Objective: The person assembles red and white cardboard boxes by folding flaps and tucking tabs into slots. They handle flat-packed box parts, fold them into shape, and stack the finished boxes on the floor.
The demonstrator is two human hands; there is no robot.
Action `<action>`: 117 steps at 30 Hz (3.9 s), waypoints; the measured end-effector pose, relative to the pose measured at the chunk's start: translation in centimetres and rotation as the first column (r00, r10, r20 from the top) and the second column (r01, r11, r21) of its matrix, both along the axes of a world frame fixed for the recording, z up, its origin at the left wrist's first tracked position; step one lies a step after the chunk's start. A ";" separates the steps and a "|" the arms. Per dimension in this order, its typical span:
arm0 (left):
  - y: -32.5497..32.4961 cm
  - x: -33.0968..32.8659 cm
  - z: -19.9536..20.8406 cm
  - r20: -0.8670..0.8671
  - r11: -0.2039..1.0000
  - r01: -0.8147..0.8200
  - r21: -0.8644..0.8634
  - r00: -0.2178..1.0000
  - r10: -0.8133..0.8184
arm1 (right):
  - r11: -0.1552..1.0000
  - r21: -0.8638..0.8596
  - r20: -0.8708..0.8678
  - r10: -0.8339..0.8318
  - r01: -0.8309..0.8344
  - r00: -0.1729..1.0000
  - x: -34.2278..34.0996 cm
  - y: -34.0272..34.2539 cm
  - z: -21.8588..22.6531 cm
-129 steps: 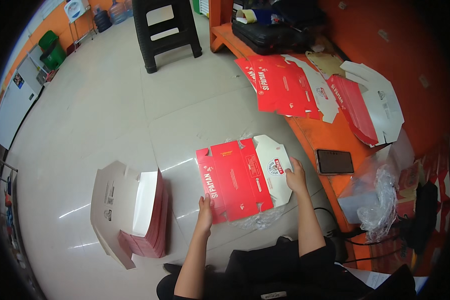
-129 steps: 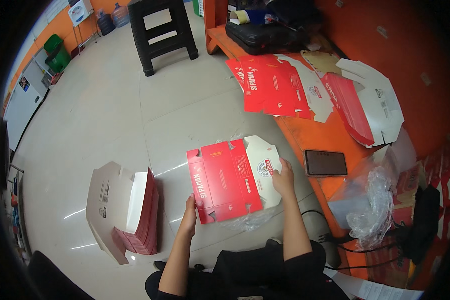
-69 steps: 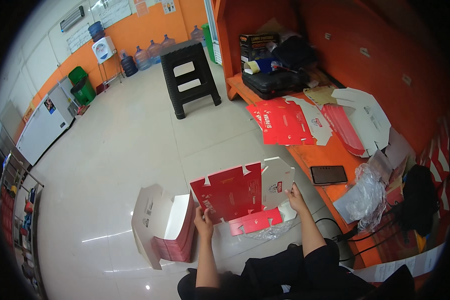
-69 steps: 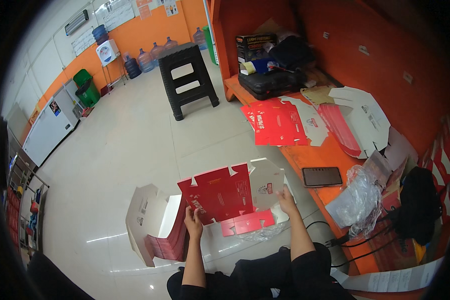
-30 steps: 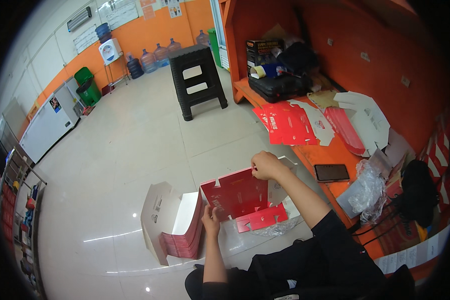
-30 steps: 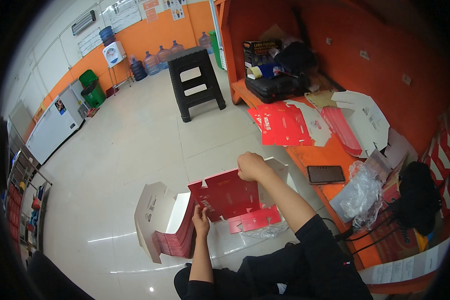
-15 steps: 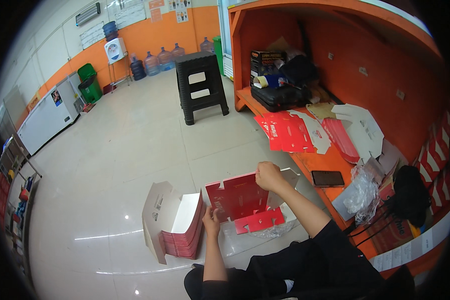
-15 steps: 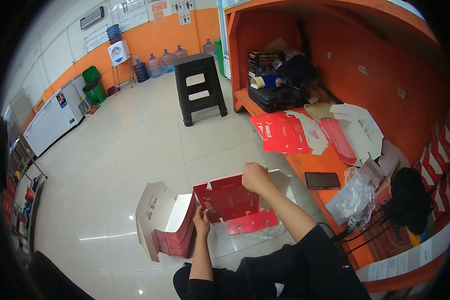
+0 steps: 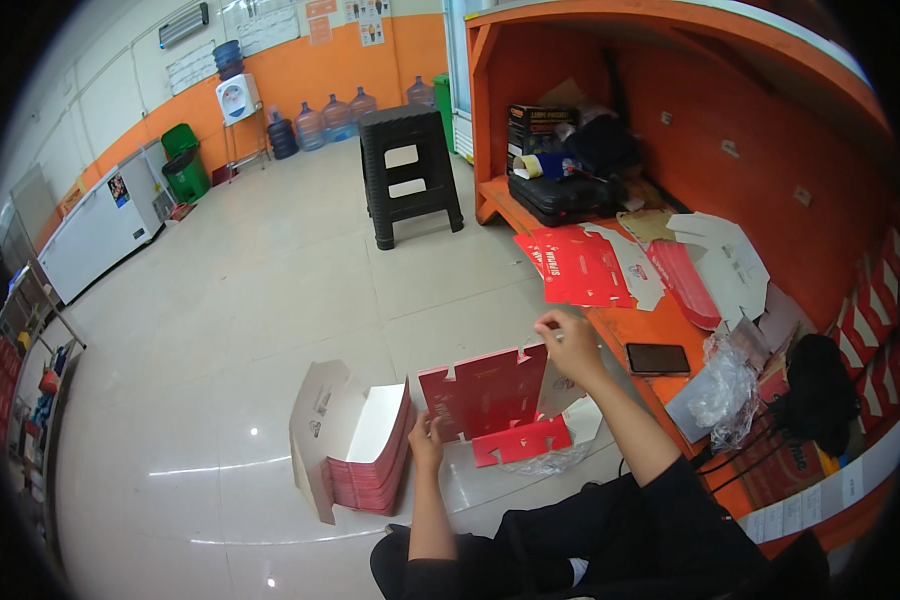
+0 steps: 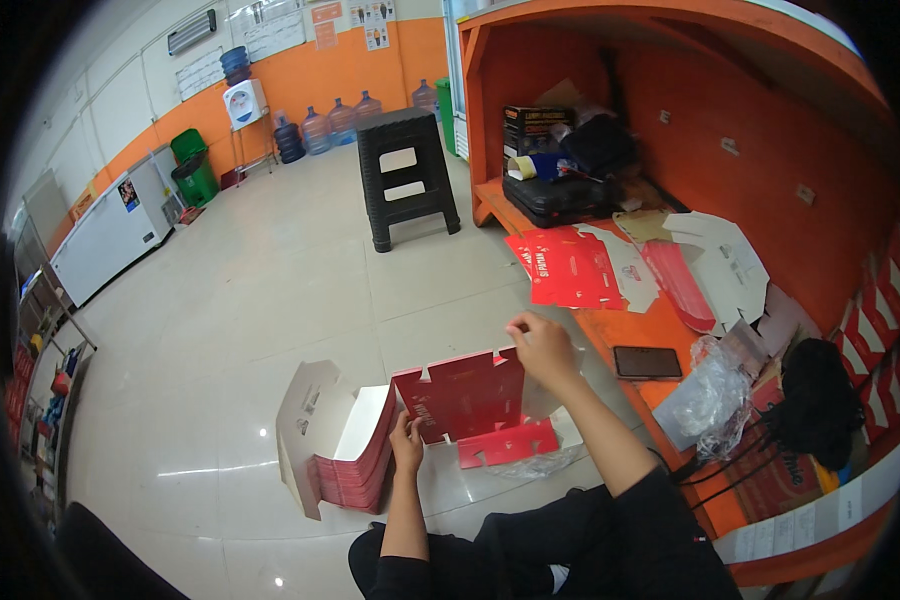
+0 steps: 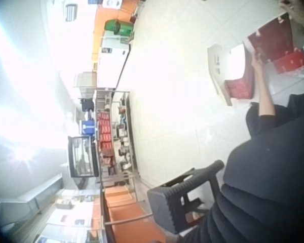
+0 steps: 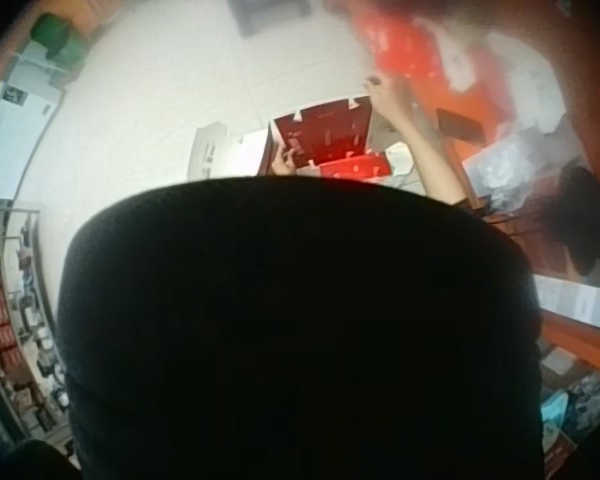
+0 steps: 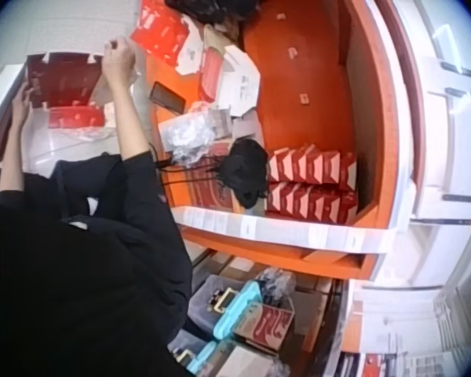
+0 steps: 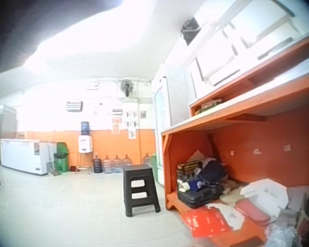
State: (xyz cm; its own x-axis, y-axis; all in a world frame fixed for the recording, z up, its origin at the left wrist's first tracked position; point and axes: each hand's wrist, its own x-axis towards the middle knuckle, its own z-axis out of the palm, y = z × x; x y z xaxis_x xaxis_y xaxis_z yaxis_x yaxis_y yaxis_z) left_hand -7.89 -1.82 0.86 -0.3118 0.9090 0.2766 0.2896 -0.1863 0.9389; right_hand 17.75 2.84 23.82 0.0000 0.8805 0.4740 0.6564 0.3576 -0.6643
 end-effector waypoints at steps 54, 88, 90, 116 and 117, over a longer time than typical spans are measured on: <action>-0.2 0.6 0.9 0.009 1.000 0.027 0.006 1.000 -0.027 | 0.961 0.026 -0.454 -0.233 0.274 0.860 -4.8 -2.0 -10.7; -2.0 1.7 -0.3 -0.633 0.909 -0.009 -0.416 0.721 -0.282 | 0.908 -0.056 0.769 0.305 -0.415 0.562 5.8 -6.6 -23.7; -2.6 3.5 0.7 -0.691 0.903 0.078 -0.422 0.617 -0.377 | 0.908 -0.120 0.755 0.346 -0.402 0.556 5.4 -7.3 -24.7; -5.1 11.3 -1.0 -0.788 0.773 0.229 -0.591 0.039 -0.614 | 0.374 -0.927 0.327 0.839 -0.026 0.434 3.0 3.7 -23.6; -5.3 11.0 -1.2 -0.784 0.773 0.215 -0.597 0.049 -0.619 | 0.492 -0.867 0.424 0.813 -0.082 0.398 2.3 2.7 -23.3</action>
